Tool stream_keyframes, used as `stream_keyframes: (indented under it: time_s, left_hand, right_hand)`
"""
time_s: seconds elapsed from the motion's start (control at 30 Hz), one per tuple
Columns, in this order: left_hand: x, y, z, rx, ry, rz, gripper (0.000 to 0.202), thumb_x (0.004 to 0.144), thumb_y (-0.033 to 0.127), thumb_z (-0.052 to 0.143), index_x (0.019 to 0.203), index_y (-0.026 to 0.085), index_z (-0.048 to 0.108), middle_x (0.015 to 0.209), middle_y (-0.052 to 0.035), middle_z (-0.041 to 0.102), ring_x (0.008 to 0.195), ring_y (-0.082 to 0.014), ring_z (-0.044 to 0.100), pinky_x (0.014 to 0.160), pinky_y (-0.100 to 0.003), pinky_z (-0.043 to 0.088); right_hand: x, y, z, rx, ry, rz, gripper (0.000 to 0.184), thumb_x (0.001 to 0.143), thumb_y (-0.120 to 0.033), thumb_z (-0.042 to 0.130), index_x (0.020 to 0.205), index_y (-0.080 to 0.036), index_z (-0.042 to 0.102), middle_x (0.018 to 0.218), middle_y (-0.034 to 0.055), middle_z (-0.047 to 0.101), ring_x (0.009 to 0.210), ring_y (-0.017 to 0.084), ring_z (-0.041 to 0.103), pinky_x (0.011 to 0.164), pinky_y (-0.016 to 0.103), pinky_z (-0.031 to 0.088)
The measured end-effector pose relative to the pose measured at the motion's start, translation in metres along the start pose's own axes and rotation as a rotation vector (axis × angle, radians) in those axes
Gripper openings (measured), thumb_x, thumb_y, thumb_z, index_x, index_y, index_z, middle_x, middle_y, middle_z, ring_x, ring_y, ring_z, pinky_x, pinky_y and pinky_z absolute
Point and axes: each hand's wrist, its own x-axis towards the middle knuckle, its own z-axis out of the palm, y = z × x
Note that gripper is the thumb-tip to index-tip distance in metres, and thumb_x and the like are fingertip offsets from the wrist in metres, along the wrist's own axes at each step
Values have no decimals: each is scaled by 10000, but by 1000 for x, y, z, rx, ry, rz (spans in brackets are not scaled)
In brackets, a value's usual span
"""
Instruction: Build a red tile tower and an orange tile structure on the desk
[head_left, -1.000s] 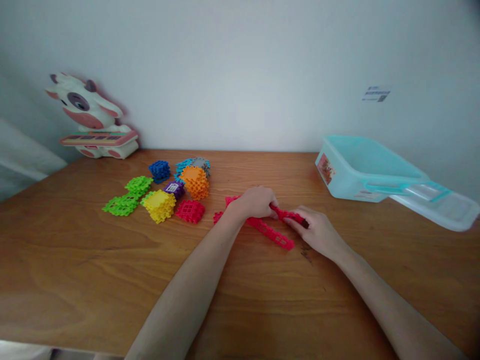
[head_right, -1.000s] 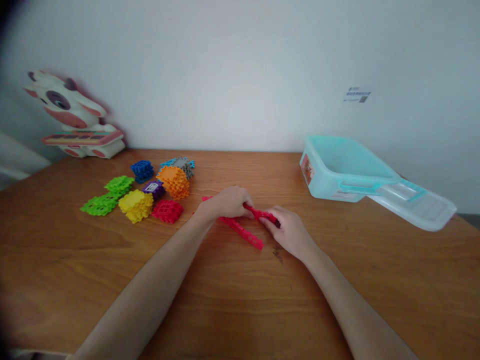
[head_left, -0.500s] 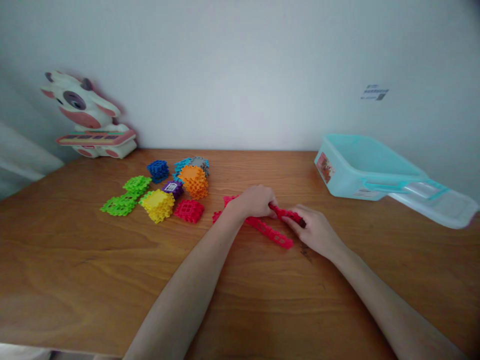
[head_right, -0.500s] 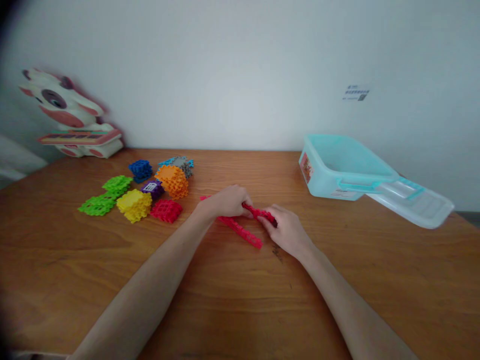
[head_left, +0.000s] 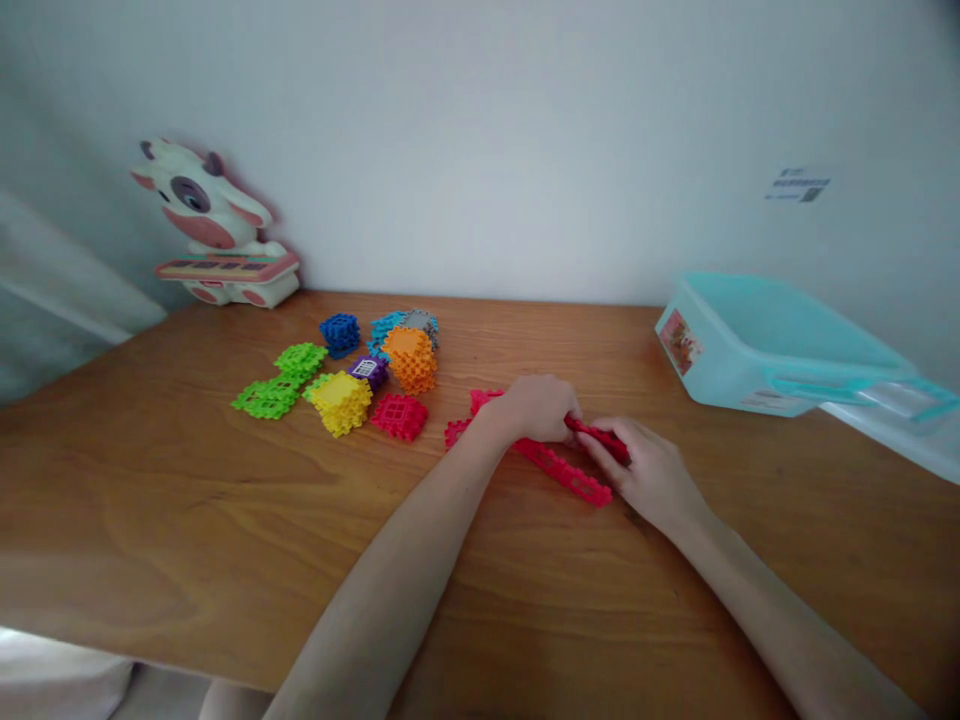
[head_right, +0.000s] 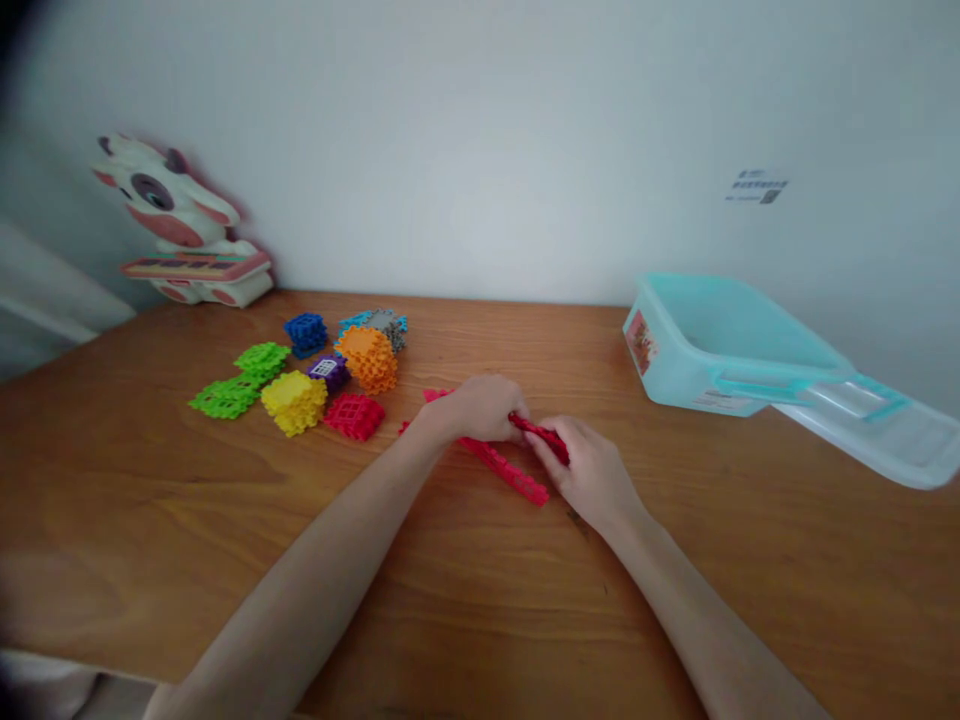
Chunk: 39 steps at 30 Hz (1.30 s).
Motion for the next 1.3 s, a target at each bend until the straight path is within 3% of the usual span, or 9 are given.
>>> stream_keyframes:
  time_s: [0.37, 0.5, 0.6, 0.7, 0.8, 0.9, 1.07, 1.3]
  left_hand:
    - [-1, 2, -2, -3, -10, -27, 285, 879, 305, 672, 1124, 252, 806, 1015, -96, 799, 954, -279, 731, 782, -351, 538]
    - [-4, -2, -10, -34, 14, 26, 375, 868, 374, 706, 1219, 249, 754, 1177, -73, 773, 1093, -282, 708, 931, -388, 544]
    - [-12, -6, -18, -96, 212, 75, 458, 897, 426, 692, 1301, 210, 680, 1345, -78, 696, 1240, -253, 642, 1071, -374, 496]
    - [-32, -10, -19, -87, 495, 141, 402, 937, 418, 652, 1263, 183, 667, 1296, -95, 701, 1231, -237, 636, 1108, -380, 476]
    - [-62, -17, -4, -18, 751, 138, 313, 990, 379, 573, 1231, 197, 657, 1267, -107, 692, 1218, -252, 630, 1089, -433, 489]
    - [-93, -26, 22, 33, 870, 110, 273, 1005, 321, 540, 1218, 193, 655, 1239, -122, 690, 1179, -246, 639, 1052, -435, 510]
    - [-108, -24, 50, 145, 776, 183, 358, 1030, 338, 513, 1357, 214, 593, 1419, -122, 615, 1325, -250, 565, 1118, -443, 474]
    - [-95, -10, 58, 140, 668, 235, 367, 1020, 360, 526, 1341, 208, 620, 1421, -111, 625, 1333, -265, 562, 1141, -465, 474]
  right_hand:
    - [1, 1, 0, 2, 58, 32, 243, 980, -436, 557, 970, -244, 705, 834, 49, 788, 665, 226, 735, 598, 325, 545]
    - [1, 7, 3, -1, 51, 67, 296, 978, -484, 543, 981, -236, 704, 822, 58, 786, 661, 236, 738, 600, 332, 551]
    - [0, 10, 6, 4, 49, 47, 316, 982, -501, 541, 1039, -234, 699, 902, 82, 793, 745, 259, 754, 671, 367, 579]
    - [-1, 8, 8, -2, 141, 14, 361, 943, -505, 627, 1155, -214, 652, 1017, 117, 765, 817, 269, 742, 717, 394, 590]
    - [-3, 2, 2, -42, 314, -93, 288, 928, -407, 679, 1126, -204, 629, 999, 110, 717, 817, 248, 704, 721, 383, 579]
    - [-5, -8, -10, -41, 330, -285, 85, 965, -228, 609, 1044, -211, 635, 907, 65, 692, 772, 199, 677, 700, 327, 556]
    - [-8, -27, -24, -148, 236, -453, 71, 942, -226, 644, 997, -187, 664, 890, 71, 722, 769, 204, 696, 726, 331, 549]
    - [-11, -40, -13, -335, 176, -425, 205, 982, -296, 595, 853, -197, 719, 812, 53, 793, 663, 205, 731, 647, 321, 530]
